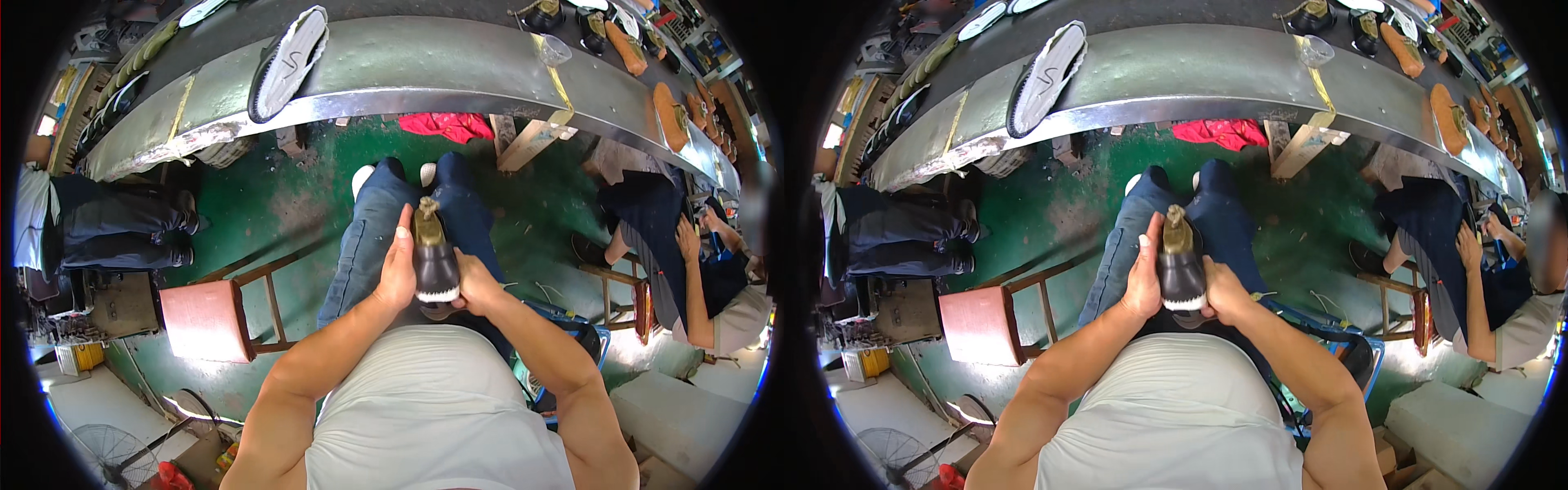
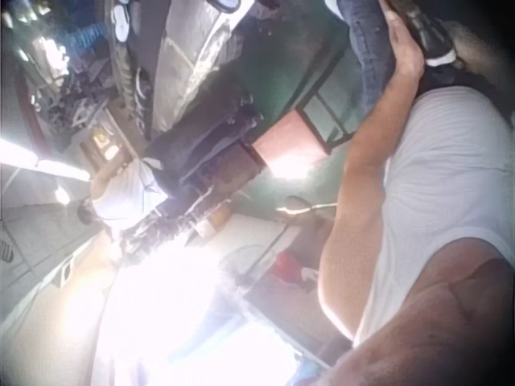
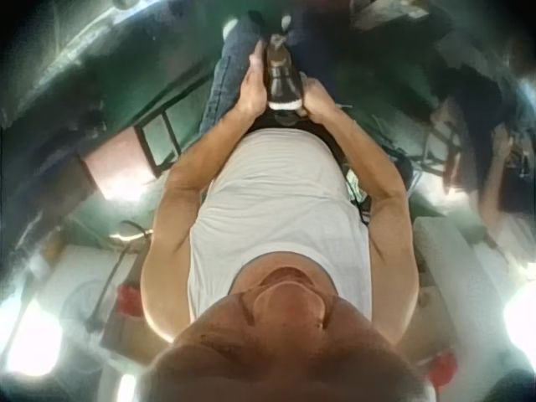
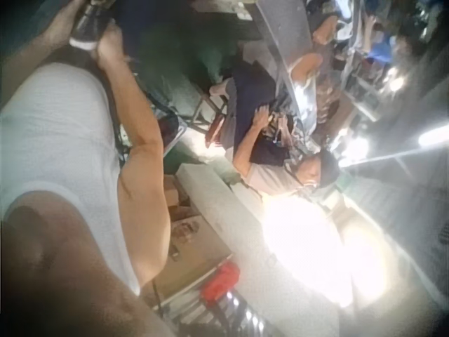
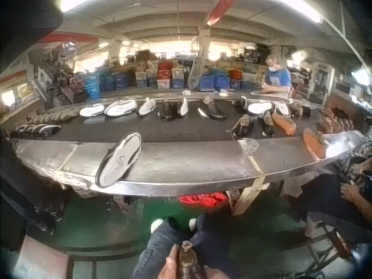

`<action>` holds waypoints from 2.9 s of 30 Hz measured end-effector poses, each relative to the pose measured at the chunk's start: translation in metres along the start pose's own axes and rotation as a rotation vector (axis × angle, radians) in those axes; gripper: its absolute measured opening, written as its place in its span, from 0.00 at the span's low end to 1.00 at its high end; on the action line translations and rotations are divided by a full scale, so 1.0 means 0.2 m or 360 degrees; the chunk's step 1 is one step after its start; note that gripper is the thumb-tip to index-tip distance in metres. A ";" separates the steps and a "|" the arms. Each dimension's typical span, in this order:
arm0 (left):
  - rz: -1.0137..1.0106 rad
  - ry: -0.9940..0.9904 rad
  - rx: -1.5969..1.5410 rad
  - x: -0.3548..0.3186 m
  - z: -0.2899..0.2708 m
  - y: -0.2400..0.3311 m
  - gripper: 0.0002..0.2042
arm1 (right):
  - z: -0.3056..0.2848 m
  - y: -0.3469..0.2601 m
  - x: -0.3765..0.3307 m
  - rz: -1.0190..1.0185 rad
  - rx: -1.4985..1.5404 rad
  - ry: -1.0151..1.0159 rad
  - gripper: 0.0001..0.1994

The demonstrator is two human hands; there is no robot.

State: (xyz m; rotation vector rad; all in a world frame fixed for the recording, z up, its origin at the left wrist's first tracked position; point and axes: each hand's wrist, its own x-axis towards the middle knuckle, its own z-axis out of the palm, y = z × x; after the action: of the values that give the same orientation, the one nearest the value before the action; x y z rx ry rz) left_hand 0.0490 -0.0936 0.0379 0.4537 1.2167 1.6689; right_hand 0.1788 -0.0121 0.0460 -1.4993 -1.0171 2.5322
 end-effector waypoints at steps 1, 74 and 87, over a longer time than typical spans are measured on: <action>0.0150 -0.0208 0.0117 0.01 -0.03 0.01 0.42 | -0.04 -0.02 0.00 -0.0095 -0.0162 -0.0045 0.22; -0.0787 -0.0761 0.0175 -0.04 -0.29 -0.02 0.38 | 0.03 -0.52 -0.35 0.0060 -0.2943 -0.0502 0.15; -0.0332 0.0175 0.1176 0.05 -0.24 -0.24 0.27 | -0.16 -0.16 -0.29 -0.0496 -0.2100 -0.0320 0.17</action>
State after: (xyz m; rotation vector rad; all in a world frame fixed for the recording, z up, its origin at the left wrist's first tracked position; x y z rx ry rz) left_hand 0.0323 -0.1083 -0.0266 0.6540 1.8883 1.0378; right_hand 0.2254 0.0104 0.0978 -0.9336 -2.9525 1.7065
